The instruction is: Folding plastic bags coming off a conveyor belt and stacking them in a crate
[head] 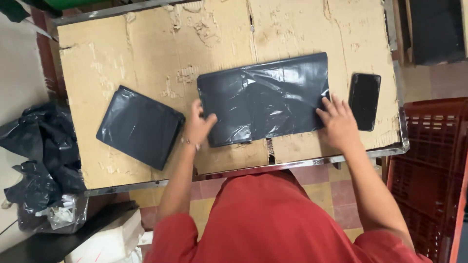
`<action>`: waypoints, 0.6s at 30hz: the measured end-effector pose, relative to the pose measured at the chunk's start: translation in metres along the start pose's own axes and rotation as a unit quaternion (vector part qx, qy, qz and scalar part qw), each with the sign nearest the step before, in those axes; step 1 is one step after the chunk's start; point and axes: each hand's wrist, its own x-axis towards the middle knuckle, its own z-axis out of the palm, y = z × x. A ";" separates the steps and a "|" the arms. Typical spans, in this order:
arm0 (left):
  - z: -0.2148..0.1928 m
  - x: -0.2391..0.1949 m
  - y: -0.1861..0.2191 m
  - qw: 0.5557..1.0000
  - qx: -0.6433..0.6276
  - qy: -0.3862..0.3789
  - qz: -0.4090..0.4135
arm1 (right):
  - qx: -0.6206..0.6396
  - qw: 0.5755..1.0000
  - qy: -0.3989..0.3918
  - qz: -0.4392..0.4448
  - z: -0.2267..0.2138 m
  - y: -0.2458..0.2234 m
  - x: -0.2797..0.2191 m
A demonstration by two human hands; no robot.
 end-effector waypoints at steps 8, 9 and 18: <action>0.042 -0.075 -0.030 0.852 0.433 0.107 0.275 | 0.177 0.934 0.186 -0.249 0.003 -0.147 0.021; 0.050 -0.070 -0.034 0.809 0.448 0.098 0.367 | 0.182 0.934 0.176 -0.253 -0.010 -0.163 0.018; 0.048 -0.040 0.159 0.765 0.115 -0.442 0.454 | 0.362 0.850 0.266 -0.274 0.068 -0.157 -0.025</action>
